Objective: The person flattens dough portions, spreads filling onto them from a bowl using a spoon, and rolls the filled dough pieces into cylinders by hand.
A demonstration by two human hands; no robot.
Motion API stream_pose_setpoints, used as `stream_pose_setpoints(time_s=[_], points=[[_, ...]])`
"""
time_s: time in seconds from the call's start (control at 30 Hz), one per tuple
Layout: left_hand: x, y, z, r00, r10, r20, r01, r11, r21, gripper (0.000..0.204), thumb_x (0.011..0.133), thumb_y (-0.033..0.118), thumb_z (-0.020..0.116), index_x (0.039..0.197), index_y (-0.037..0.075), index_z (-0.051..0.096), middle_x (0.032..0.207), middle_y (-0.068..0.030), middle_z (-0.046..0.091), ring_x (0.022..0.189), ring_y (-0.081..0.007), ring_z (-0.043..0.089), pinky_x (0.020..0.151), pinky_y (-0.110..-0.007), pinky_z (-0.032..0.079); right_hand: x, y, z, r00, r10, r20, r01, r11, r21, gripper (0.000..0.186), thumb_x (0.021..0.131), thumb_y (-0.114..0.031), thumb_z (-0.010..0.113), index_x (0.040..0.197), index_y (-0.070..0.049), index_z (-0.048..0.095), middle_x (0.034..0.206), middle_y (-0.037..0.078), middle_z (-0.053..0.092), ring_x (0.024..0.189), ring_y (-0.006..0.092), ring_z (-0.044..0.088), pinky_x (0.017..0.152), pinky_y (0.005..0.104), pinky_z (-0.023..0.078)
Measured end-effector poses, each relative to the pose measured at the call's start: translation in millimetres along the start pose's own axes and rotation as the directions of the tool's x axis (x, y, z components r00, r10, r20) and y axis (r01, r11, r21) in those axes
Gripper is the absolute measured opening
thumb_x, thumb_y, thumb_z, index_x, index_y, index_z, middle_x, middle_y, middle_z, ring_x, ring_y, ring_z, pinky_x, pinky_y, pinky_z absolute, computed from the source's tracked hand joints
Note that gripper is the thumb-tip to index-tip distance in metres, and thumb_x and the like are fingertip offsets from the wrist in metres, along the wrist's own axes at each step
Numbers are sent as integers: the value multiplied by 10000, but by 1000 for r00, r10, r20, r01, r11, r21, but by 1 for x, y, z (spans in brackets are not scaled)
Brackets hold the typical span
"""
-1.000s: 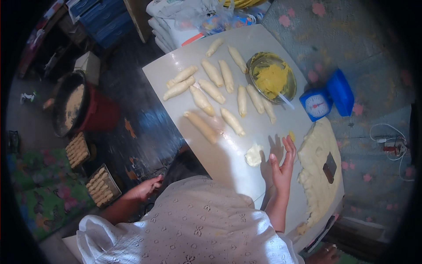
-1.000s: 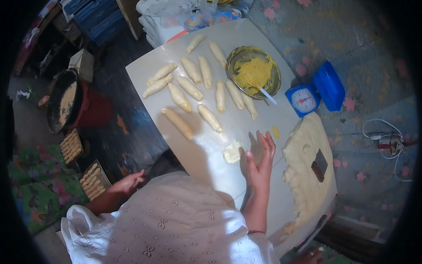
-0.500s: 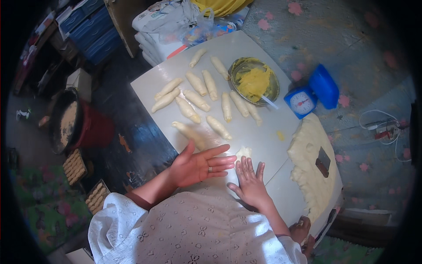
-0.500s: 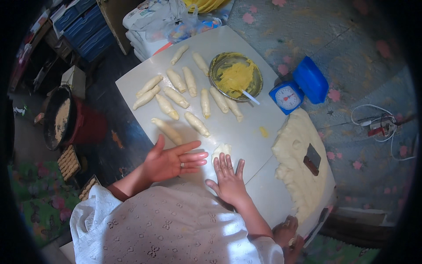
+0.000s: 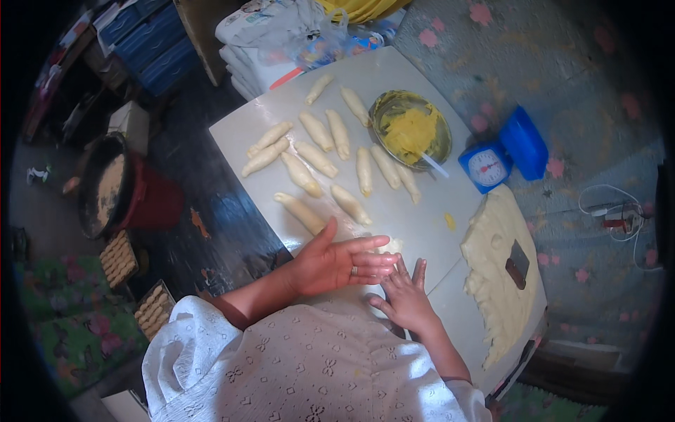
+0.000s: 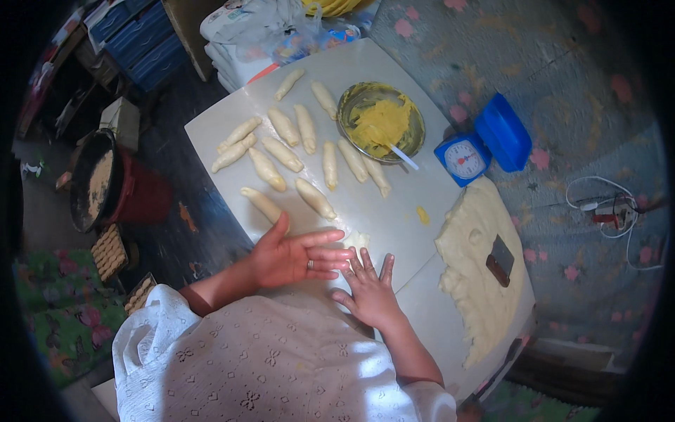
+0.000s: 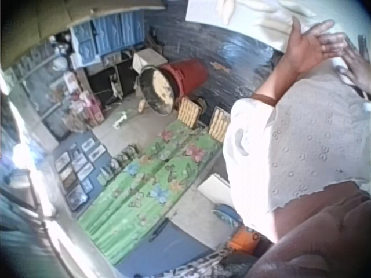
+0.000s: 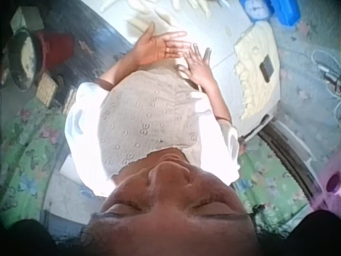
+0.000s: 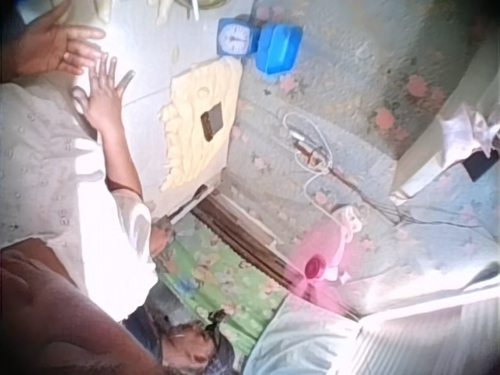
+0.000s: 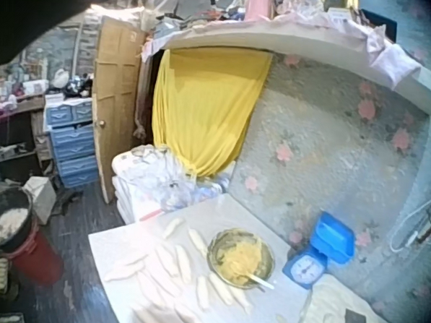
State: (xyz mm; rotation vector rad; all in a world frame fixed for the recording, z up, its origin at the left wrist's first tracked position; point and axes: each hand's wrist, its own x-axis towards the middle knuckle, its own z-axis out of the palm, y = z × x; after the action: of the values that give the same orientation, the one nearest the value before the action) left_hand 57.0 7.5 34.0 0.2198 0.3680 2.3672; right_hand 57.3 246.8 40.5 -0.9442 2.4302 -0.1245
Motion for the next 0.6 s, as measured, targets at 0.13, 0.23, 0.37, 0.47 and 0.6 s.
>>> stream_pose_setpoints(time_s=[0.13, 0.23, 0.37, 0.47, 0.6], points=[[7, -5, -6, 999, 12, -45, -11, 1000, 13, 943, 864, 752, 154, 1489, 46, 174, 1470, -220, 331, 1368, -304, 327, 1112, -431, 243, -3, 3, 12, 975, 10, -224, -16, 1000, -25, 770, 910, -588, 404, 1470, -77, 267, 1551, 143, 176, 1448, 299, 97, 1102, 626, -57], [14, -12, -12, 987, 54, -152, -1, 943, 333, 980, 837, 777, 185, 1486, 42, 180, 1456, -225, 351, 1364, -324, 329, 1108, -453, 249, -6, 0, 26, 986, -20, -166, 39, 993, 111, 794, 909, -571, 430, 1502, -118, 160, 1544, 146, 198, 1446, 291, 121, 1092, 641, -59], [16, -17, -16, 977, 24, -212, 15, 983, 181, 982, 836, 778, 188, 1477, 34, 206, 1463, -216, 342, 1367, -314, 325, 1101, -461, 264, -13, 2, 14, 1000, -7, -24, 8, 999, 33, 762, 909, -542, 460, 1488, -109, 221, 1541, 154, 205, 1442, 317, 129, 1104, 614, -52], [14, -16, -10, 993, 37, -110, -40, 999, -28, 979, 840, 778, 165, 1469, 32, 237, 1490, -177, 312, 1372, -303, 316, 1096, -467, 272, -12, 6, 7, 933, 43, -357, 83, 940, 332, 608, 918, -437, 522, 1399, -78, 422, 1509, 187, 273, 1413, 357, 211, 1119, 582, 82], [10, -17, -1, 998, 53, -36, -57, 993, -108, 918, 887, 726, 97, 1465, 29, 256, 1515, -105, 284, 1325, -232, 371, 1074, -445, 310, 4, -12, -29, 665, 357, -656, 269, 705, 656, 260, 867, -239, 641, 1060, -72, 694, 1384, 199, 439, 1320, 352, 362, 1056, 484, 321]])
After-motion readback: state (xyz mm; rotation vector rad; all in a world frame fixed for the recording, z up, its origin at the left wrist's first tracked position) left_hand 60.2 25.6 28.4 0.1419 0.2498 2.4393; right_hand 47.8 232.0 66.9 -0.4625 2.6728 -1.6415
